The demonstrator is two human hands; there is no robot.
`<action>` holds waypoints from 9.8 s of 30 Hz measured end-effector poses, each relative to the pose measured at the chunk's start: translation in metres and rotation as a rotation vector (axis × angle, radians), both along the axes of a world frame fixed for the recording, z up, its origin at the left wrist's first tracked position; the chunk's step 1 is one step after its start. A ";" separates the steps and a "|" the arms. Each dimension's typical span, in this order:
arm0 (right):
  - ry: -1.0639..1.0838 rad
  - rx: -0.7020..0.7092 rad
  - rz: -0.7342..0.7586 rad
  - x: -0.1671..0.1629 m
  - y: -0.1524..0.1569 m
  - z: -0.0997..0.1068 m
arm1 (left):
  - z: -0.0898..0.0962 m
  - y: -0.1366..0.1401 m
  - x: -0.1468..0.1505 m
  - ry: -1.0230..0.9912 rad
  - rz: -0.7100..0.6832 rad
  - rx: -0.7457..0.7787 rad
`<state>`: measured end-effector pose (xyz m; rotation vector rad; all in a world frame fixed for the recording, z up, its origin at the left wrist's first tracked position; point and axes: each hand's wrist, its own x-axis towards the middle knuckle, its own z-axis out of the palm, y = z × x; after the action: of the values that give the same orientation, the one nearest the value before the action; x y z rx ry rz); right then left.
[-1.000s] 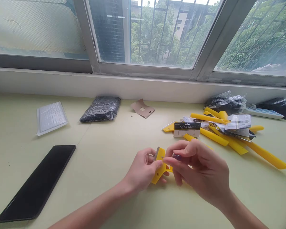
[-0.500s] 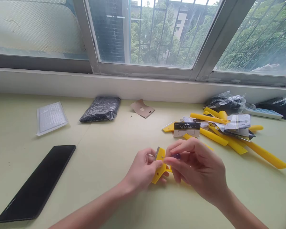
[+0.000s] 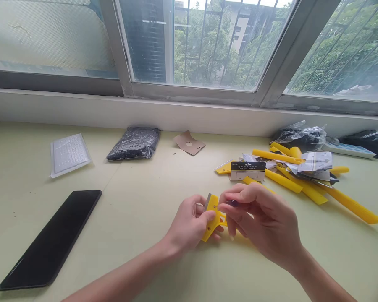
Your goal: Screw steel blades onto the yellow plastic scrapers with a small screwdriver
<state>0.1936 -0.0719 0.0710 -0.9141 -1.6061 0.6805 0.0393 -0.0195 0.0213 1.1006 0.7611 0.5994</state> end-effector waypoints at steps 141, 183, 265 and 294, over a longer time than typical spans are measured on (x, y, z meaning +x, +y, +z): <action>-0.742 0.003 -0.069 0.046 0.003 -0.046 | -0.008 0.012 -0.013 0.208 -0.214 0.967; 0.056 -0.072 -0.140 -0.044 0.250 -0.043 | -0.003 0.053 -0.040 0.229 -0.022 -0.225; 0.266 -0.211 0.069 -0.004 0.069 -0.032 | 0.008 0.056 -0.049 0.155 -0.110 -0.275; 0.332 -0.344 -0.050 -0.001 0.071 -0.034 | 0.004 0.057 -0.049 0.135 -0.117 -0.267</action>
<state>0.1924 -0.0005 0.0368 -1.0222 -1.1878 1.0362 -0.0095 0.0371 0.0251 0.9371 0.8596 0.3155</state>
